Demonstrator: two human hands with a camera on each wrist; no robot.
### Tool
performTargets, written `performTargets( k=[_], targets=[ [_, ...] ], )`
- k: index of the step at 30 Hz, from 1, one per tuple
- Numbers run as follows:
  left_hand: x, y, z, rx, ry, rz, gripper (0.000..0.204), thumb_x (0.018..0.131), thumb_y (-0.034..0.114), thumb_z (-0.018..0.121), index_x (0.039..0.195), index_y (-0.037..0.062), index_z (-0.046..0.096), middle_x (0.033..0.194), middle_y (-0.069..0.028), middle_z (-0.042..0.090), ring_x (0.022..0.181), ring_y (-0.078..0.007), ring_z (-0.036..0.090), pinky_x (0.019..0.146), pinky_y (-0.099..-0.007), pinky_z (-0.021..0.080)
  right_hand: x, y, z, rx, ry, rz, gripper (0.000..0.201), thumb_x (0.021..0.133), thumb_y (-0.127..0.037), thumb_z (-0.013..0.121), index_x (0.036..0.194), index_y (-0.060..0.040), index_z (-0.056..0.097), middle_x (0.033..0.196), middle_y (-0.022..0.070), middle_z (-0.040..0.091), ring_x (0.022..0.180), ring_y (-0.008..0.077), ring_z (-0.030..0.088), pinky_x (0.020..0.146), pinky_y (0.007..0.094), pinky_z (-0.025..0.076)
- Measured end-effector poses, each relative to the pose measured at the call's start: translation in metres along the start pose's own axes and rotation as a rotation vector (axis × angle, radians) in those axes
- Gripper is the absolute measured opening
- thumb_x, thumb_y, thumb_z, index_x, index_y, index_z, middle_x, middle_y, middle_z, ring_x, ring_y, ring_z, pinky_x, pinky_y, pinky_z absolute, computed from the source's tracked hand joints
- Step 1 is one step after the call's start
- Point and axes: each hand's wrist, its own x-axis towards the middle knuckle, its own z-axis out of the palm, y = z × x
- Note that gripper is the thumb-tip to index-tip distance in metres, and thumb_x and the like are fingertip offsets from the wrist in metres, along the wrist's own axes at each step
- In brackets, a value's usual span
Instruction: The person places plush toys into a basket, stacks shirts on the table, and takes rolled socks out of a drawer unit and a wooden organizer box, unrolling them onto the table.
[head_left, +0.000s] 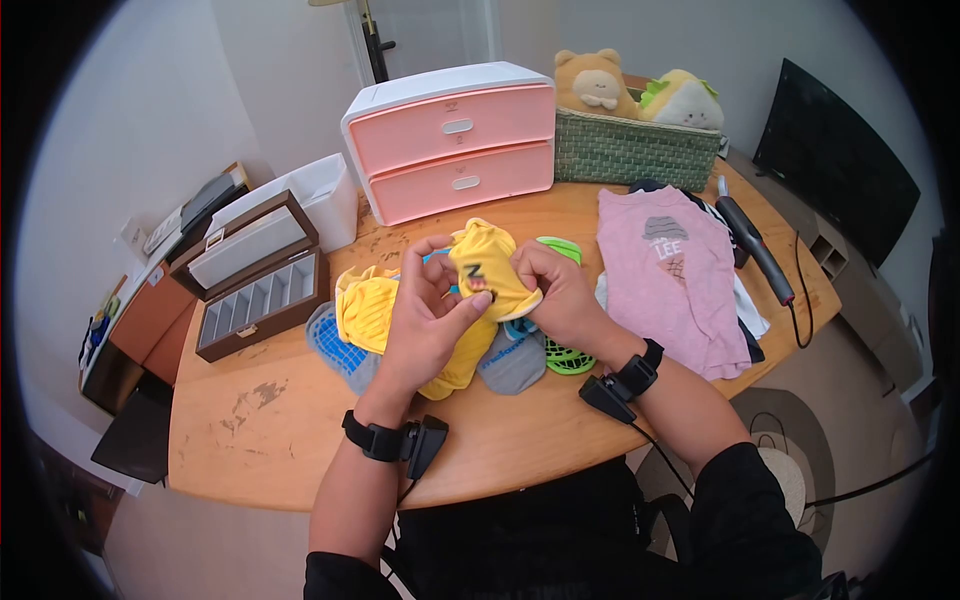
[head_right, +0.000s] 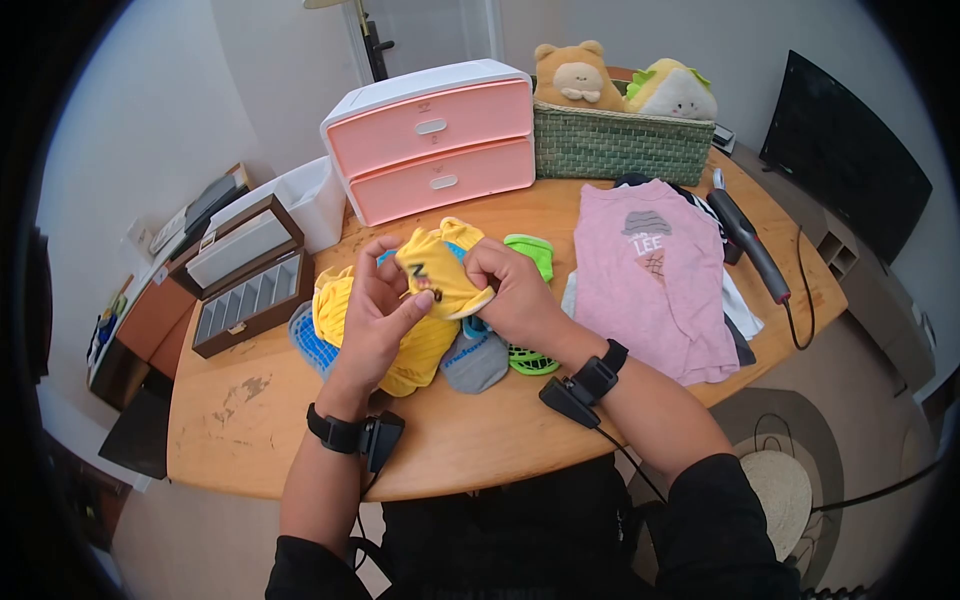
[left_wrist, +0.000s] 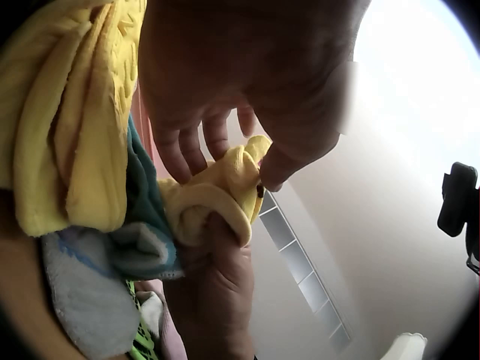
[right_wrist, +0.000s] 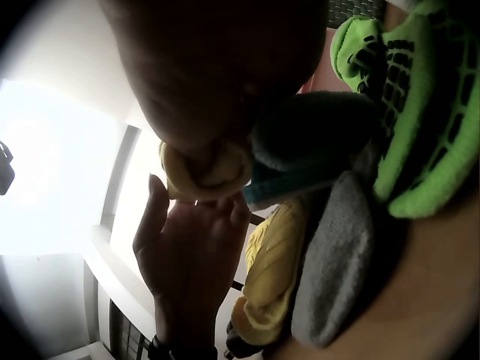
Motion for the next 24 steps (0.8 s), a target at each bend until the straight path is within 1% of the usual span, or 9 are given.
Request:
performTargets(
  k=[1, 3, 8, 10, 14, 20, 22, 23, 24],
  targets=[
    [0.0, 0.003, -0.001, 0.0, 0.002, 0.0, 0.04, 0.089, -0.004, 0.07, 0.124, 0.0031, 0.052, 0.12, -0.0055, 0.057, 0.115, -0.014, 0.058, 0.096, -0.03, 0.05, 0.0, -0.002, 0.003, 0.003, 0.013, -0.009, 0.035, 0.077, 0.0, 0.074, 0.074, -0.0063, 0.04, 0.078, 0.0013, 0.044, 0.072, 0.0123, 0.042, 0.063, 0.0263, 0.036],
    [-0.001, 0.008, -0.004, 0.031, -0.045, -0.176, 0.043, 0.088, -0.003, 0.073, 0.124, 0.003, 0.051, 0.119, -0.0069, 0.061, 0.113, -0.014, 0.061, 0.095, -0.0301, 0.052, -0.001, -0.017, 0.004, -0.052, -0.005, -0.02, 0.035, 0.077, 0.0, 0.075, 0.073, -0.0063, 0.04, 0.077, 0.0009, 0.044, 0.07, 0.0115, 0.042, 0.061, 0.0262, 0.035],
    [-0.002, 0.001, -0.005, 0.038, -0.076, -0.116, 0.053, 0.087, -0.002, 0.075, 0.132, 0.003, 0.048, 0.121, -0.0075, 0.063, 0.114, -0.0151, 0.062, 0.097, -0.0318, 0.052, -0.005, -0.014, 0.001, -0.105, -0.004, 0.04, 0.037, 0.077, -0.002, 0.077, 0.072, -0.0069, 0.041, 0.074, -0.0007, 0.047, 0.066, 0.0079, 0.04, 0.056, 0.0268, 0.034],
    [-0.002, 0.002, -0.004, 0.036, -0.096, -0.083, 0.055, 0.087, -0.002, 0.075, 0.134, 0.0031, 0.046, 0.122, -0.0075, 0.062, 0.115, -0.0155, 0.062, 0.098, -0.0321, 0.052, -0.007, -0.003, 0.0, -0.028, -0.069, 0.167, 0.037, 0.08, -0.003, 0.078, 0.073, -0.0082, 0.041, 0.075, -0.0036, 0.049, 0.065, 0.0046, 0.041, 0.055, 0.0243, 0.034],
    [-0.001, 0.005, -0.004, 0.007, -0.095, -0.124, 0.056, 0.088, -0.003, 0.074, 0.135, 0.0038, 0.045, 0.125, -0.0085, 0.061, 0.118, -0.0169, 0.061, 0.1, -0.0333, 0.051, -0.009, 0.007, 0.008, 0.215, -0.049, 0.239, 0.035, 0.084, -0.006, 0.077, 0.078, -0.0095, 0.042, 0.078, -0.0058, 0.05, 0.065, 0.0024, 0.042, 0.056, 0.0211, 0.036],
    [-0.003, 0.008, -0.013, -0.005, -0.088, -0.217, 0.049, 0.089, -0.001, 0.073, 0.129, 0.0065, 0.045, 0.121, -0.0072, 0.063, 0.109, -0.0141, 0.064, 0.092, -0.0296, 0.054, -0.008, -0.008, 0.007, 0.303, -0.104, 0.248, 0.031, 0.087, 0.0, 0.071, 0.105, -0.0094, 0.048, 0.085, -0.0046, 0.055, 0.073, 0.0031, 0.05, 0.063, 0.0206, 0.043],
    [-0.004, 0.01, -0.014, 0.011, -0.072, -0.231, 0.045, 0.089, -0.001, 0.073, 0.125, 0.0072, 0.045, 0.118, -0.007, 0.064, 0.104, -0.0125, 0.066, 0.087, -0.028, 0.056, -0.006, -0.016, 0.005, 0.065, -0.061, 0.088, 0.052, 0.085, 0.0, 0.071, 0.13, -0.0071, 0.047, 0.099, 0.0005, 0.061, 0.09, 0.0084, 0.059, 0.078, 0.0252, 0.05],
    [-0.005, 0.013, -0.014, 0.081, -0.044, -0.278, 0.042, 0.09, 0.0, 0.073, 0.121, 0.0079, 0.045, 0.113, -0.0066, 0.066, 0.098, -0.0113, 0.066, 0.084, -0.0271, 0.057, -0.005, -0.019, 0.006, 0.065, -0.06, 0.088, 0.052, 0.085, 0.0, 0.071, 0.13, -0.0071, 0.047, 0.099, 0.0005, 0.061, 0.09, 0.0084, 0.059, 0.078, 0.0252, 0.05],
    [-0.005, 0.014, -0.014, 0.151, -0.017, -0.324, 0.04, 0.09, 0.0, 0.072, 0.117, 0.0086, 0.045, 0.107, -0.0062, 0.067, 0.093, -0.0101, 0.067, 0.08, -0.0262, 0.058, -0.004, -0.022, 0.007, 0.169, -0.101, 0.084, 0.06, 0.084, -0.001, 0.072, 0.138, -0.0067, 0.044, 0.109, 0.0031, 0.061, 0.1, 0.0111, 0.059, 0.085, 0.0279, 0.05]
  ],
)
